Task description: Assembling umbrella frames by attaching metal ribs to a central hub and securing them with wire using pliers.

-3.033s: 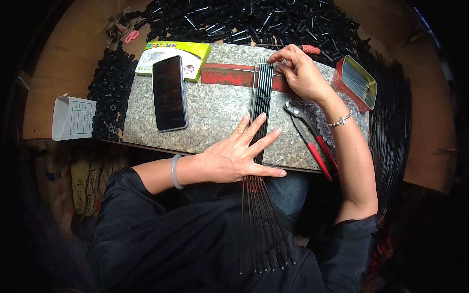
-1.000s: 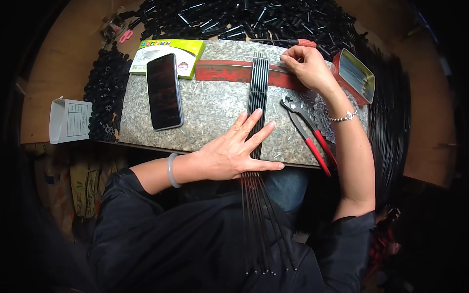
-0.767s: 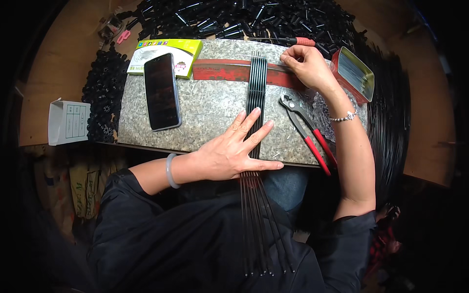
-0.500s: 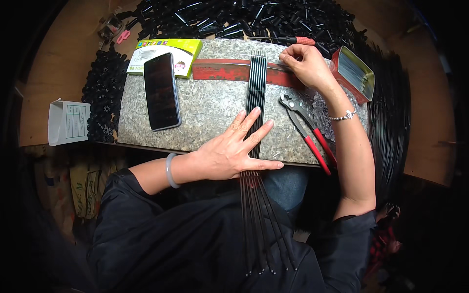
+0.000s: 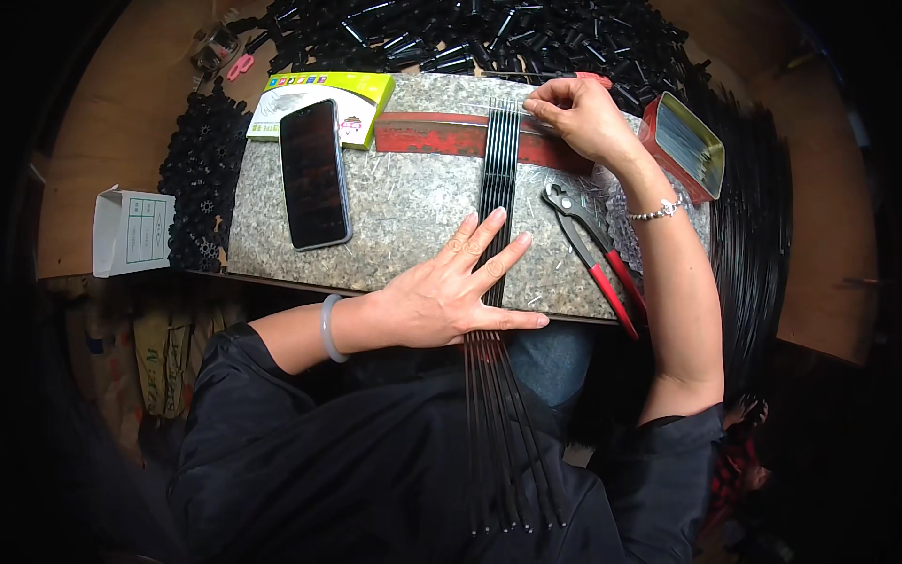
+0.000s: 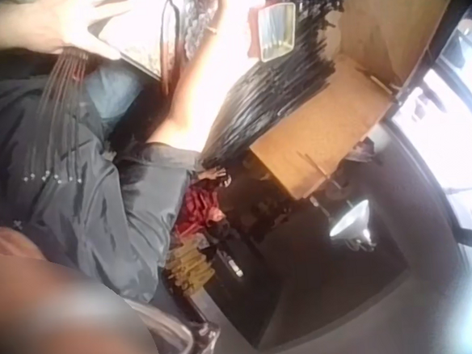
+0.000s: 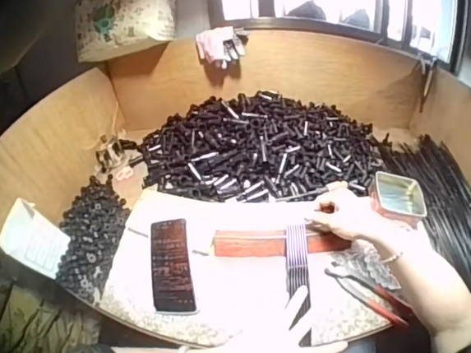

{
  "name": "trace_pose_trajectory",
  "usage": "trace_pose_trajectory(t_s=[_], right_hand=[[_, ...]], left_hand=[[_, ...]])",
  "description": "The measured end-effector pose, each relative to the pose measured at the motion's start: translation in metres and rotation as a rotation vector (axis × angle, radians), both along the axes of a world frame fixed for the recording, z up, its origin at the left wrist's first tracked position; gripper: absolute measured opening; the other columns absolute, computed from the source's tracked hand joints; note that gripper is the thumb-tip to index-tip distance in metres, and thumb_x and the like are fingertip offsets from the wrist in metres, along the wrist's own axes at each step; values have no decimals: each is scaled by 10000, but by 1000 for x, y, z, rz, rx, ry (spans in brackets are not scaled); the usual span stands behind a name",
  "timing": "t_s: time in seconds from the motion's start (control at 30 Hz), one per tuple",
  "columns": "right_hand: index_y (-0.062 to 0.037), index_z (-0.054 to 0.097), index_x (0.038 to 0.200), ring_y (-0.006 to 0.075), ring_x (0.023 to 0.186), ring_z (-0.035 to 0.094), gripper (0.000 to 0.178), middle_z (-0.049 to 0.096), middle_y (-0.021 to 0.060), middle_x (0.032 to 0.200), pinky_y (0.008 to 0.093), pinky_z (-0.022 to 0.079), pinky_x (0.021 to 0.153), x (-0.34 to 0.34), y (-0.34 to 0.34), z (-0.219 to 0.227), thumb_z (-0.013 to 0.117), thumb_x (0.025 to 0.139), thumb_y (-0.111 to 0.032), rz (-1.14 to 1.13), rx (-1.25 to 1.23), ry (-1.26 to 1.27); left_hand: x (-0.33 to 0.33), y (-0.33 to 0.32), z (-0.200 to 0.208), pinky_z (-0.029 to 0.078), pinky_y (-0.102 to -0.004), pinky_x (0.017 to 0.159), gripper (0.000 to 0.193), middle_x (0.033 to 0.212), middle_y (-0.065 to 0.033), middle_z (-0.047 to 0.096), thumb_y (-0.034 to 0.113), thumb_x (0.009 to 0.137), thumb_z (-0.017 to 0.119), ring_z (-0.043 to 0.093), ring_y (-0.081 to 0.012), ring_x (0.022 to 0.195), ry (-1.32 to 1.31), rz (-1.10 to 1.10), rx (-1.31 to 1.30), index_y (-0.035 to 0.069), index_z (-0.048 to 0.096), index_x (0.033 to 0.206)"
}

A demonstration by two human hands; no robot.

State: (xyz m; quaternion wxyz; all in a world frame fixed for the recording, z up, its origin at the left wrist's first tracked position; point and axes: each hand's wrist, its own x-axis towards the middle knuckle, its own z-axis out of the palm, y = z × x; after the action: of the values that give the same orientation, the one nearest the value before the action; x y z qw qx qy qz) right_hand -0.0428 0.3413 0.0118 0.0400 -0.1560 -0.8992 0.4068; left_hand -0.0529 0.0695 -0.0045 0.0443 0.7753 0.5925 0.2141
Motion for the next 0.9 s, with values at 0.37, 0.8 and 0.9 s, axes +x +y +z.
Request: trace_pose_trajectory(t_s=[0.37, 0.8, 0.9], right_hand=[[23, 625, 939, 58, 787, 553, 133, 626, 7, 817, 228, 464, 736, -7, -8, 16, 568, 877, -80, 78, 12, -50], [-32, 648, 967, 176, 744, 628, 199, 662, 94, 823, 298, 490, 701, 33, 29, 47, 588, 868, -194, -266, 414, 224], [0, 673, 848, 264, 700, 642, 167, 655, 157, 750, 325, 487, 662, 89, 91, 46, 656, 768, -146, -332, 653, -120]], left_hand=[[2, -1, -6, 299, -592, 1021, 821, 1447, -240, 217, 269, 569, 719, 193, -515, 1312, -12, 27, 40, 421, 419, 1318], [0, -4, 2, 246, -640, 1018, 801, 1442, -217, 241, 308, 589, 725, 175, -517, 1314, -46, -9, -24, 400, 416, 1322], [0, -3, 5, 224, -665, 1013, 942, 1471, -162, 223, 294, 476, 802, 134, -507, 1332, -107, -31, -40, 402, 413, 1327]])
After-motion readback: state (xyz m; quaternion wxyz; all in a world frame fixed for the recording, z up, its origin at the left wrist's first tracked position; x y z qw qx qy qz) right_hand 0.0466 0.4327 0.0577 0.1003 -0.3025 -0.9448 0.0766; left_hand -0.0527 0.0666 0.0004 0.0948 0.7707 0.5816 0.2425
